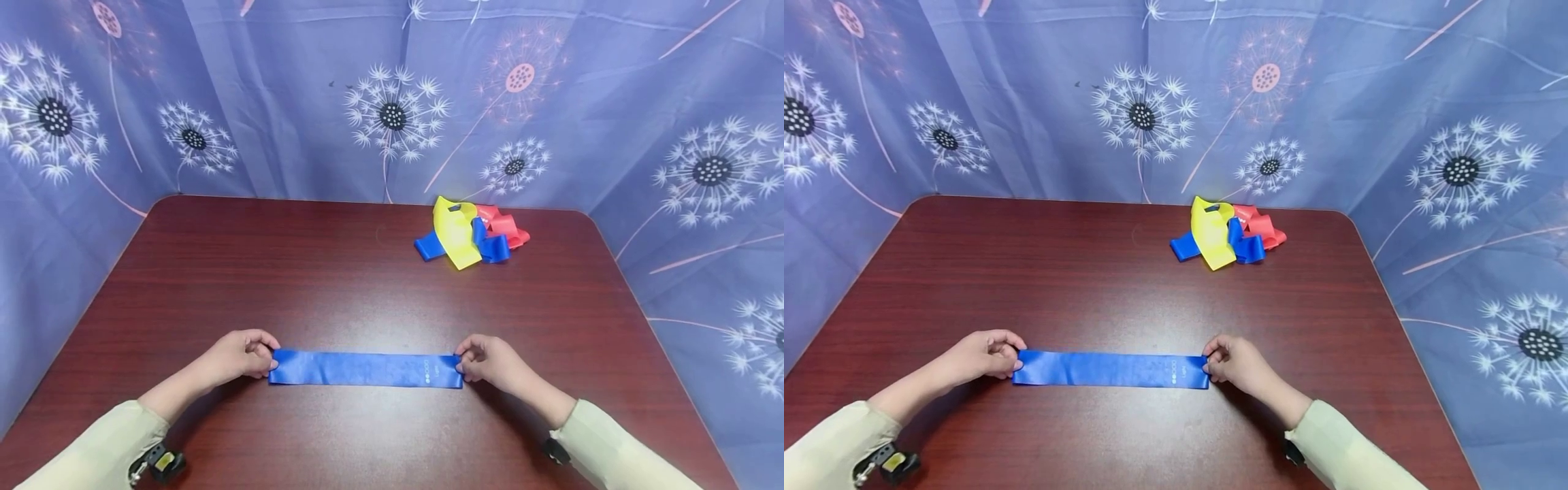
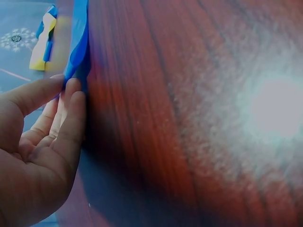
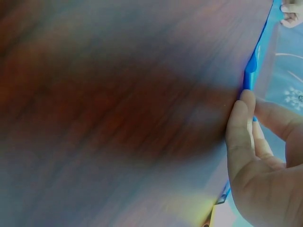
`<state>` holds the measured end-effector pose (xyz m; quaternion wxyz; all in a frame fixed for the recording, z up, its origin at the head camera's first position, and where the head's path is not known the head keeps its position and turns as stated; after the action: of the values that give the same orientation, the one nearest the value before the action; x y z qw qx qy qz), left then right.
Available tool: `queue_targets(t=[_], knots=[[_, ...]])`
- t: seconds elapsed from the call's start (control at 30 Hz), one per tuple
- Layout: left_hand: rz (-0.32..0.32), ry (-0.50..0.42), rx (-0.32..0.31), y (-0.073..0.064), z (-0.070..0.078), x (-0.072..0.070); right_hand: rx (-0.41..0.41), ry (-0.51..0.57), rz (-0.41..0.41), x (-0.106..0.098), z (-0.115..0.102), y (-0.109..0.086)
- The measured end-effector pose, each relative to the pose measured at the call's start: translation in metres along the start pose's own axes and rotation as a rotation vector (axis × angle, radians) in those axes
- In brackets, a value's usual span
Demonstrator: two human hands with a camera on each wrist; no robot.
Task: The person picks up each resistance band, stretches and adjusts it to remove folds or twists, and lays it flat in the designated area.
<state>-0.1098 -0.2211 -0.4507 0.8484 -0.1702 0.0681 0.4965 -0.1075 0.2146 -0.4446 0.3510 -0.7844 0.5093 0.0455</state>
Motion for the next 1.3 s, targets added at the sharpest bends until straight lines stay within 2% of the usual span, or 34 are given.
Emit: queue_targets(t=[0.43,0.67,0.9,1.13,1.3], knots=[[-0.002,0.005,0.014,-0.008,0.000,0.002,-0.015,0.045,-0.021,0.004,0.004,-0.008],[0.019,0.012,0.011,-0.007,-0.001,0.003,-0.020,0.042,0.005,0.006,0.006,-0.009],[0.045,0.058,-0.001,-0.005,0.000,0.005,-0.018,0.030,0.023,0.007,0.005,-0.009],[0.047,0.129,0.015,-0.004,0.003,0.005,-0.031,-0.012,0.040,0.007,0.002,-0.011],[0.045,0.156,0.022,-0.004,0.005,0.006,-0.004,-0.038,0.056,0.008,0.000,-0.011]])
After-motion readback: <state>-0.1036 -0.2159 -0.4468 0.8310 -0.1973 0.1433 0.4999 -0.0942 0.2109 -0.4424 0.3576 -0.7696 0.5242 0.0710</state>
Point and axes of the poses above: each hand's wrist, its own y-axis towards the middle knuckle, its own x-axis out of the palm, z = x × y, the point moved 3 cm from there along y, towards the middle knuckle, and after that the axes turned 12 degrees about x, right-handed, at the moved point
